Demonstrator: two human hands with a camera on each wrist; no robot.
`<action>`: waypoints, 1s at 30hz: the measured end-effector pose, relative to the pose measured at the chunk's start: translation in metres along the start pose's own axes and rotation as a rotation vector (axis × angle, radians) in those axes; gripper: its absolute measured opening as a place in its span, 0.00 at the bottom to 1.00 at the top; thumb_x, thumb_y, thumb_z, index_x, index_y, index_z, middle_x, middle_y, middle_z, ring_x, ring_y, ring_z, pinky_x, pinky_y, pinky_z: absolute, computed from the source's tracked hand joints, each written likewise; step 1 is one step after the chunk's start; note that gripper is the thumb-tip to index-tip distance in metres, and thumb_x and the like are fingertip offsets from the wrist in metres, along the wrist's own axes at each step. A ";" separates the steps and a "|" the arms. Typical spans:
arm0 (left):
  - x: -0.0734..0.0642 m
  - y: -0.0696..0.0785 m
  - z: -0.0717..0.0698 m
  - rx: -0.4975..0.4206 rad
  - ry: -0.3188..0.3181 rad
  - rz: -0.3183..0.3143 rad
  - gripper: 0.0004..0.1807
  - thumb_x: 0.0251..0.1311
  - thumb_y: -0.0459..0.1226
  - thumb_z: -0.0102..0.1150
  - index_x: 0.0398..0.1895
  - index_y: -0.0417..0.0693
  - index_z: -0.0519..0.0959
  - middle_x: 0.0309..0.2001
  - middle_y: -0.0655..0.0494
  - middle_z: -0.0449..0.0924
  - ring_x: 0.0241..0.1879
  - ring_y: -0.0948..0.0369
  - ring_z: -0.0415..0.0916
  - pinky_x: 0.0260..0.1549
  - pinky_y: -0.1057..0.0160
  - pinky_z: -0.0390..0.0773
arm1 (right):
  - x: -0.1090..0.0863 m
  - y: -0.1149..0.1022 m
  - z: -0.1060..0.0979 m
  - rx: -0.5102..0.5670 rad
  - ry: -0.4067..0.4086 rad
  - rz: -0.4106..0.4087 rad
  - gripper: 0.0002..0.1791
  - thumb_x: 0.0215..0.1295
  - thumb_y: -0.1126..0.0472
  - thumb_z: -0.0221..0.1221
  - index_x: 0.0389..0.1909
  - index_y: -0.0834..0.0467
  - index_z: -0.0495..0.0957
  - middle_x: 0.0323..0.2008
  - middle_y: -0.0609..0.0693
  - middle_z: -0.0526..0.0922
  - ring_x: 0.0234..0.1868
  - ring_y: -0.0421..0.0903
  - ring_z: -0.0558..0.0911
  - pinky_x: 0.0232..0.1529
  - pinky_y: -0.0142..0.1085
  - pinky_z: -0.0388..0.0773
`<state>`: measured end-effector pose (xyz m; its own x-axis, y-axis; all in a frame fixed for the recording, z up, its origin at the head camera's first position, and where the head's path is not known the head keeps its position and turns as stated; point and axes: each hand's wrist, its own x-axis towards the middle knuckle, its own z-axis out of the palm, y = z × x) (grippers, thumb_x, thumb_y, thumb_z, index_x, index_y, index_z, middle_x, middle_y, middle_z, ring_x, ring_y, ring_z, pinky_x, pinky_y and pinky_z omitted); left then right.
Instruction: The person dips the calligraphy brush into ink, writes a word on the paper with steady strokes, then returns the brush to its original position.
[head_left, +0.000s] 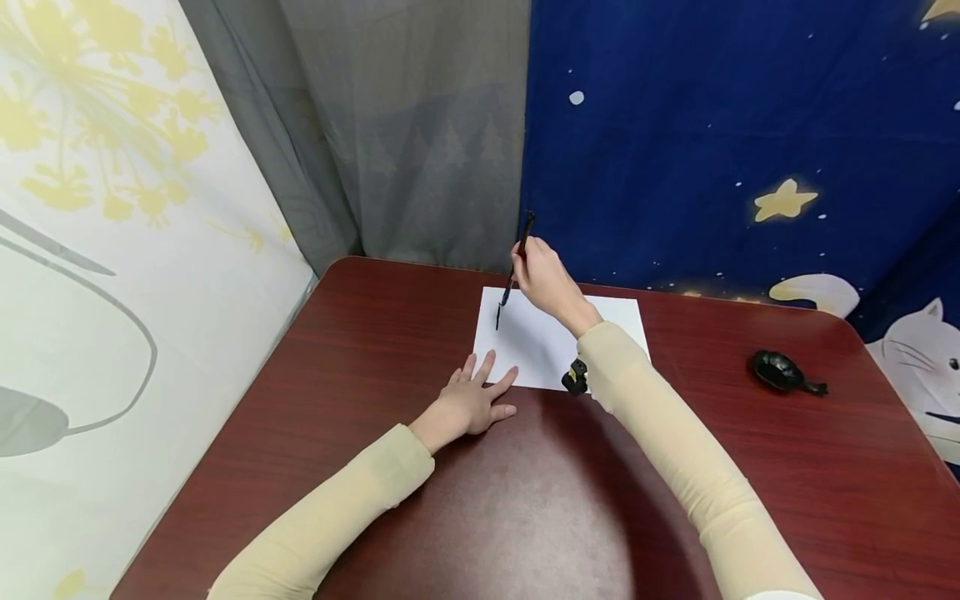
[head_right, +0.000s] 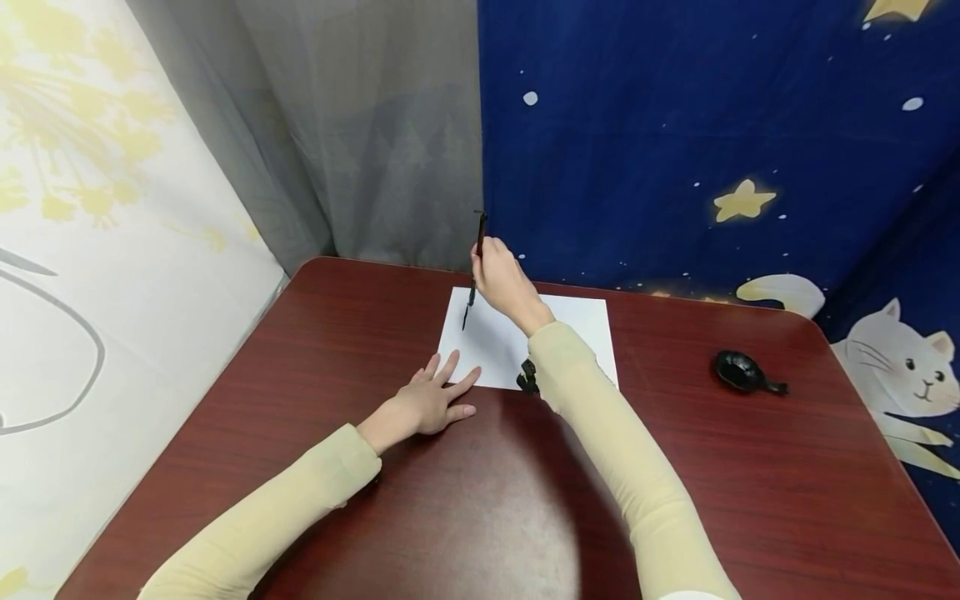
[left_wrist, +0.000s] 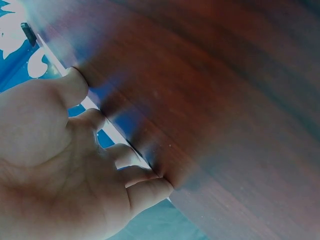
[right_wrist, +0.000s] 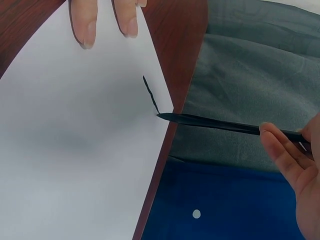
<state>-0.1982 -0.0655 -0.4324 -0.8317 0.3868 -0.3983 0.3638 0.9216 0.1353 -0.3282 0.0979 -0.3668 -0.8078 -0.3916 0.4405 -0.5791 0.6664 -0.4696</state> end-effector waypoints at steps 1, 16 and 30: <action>0.000 0.000 0.000 0.001 0.001 -0.001 0.35 0.76 0.60 0.37 0.82 0.71 0.46 0.82 0.53 0.31 0.80 0.48 0.30 0.75 0.51 0.46 | 0.000 0.000 0.000 -0.004 0.000 -0.003 0.11 0.80 0.66 0.45 0.46 0.69 0.73 0.39 0.61 0.76 0.41 0.53 0.79 0.41 0.42 0.81; 0.001 0.000 0.002 0.006 -0.005 -0.010 0.35 0.76 0.60 0.36 0.82 0.71 0.45 0.82 0.53 0.31 0.80 0.48 0.30 0.75 0.52 0.46 | -0.002 -0.004 -0.004 -0.025 -0.001 -0.006 0.10 0.79 0.67 0.46 0.44 0.69 0.74 0.37 0.61 0.77 0.39 0.54 0.78 0.40 0.43 0.80; -0.001 0.001 0.001 0.020 -0.006 -0.010 0.35 0.76 0.61 0.36 0.82 0.71 0.45 0.82 0.53 0.31 0.80 0.47 0.31 0.75 0.50 0.46 | -0.005 -0.008 -0.008 -0.037 -0.026 0.008 0.11 0.79 0.65 0.46 0.43 0.68 0.74 0.35 0.59 0.76 0.35 0.52 0.77 0.36 0.42 0.80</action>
<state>-0.1972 -0.0650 -0.4327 -0.8328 0.3772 -0.4051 0.3636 0.9246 0.1133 -0.3189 0.0996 -0.3592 -0.8153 -0.4025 0.4163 -0.5687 0.6921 -0.4445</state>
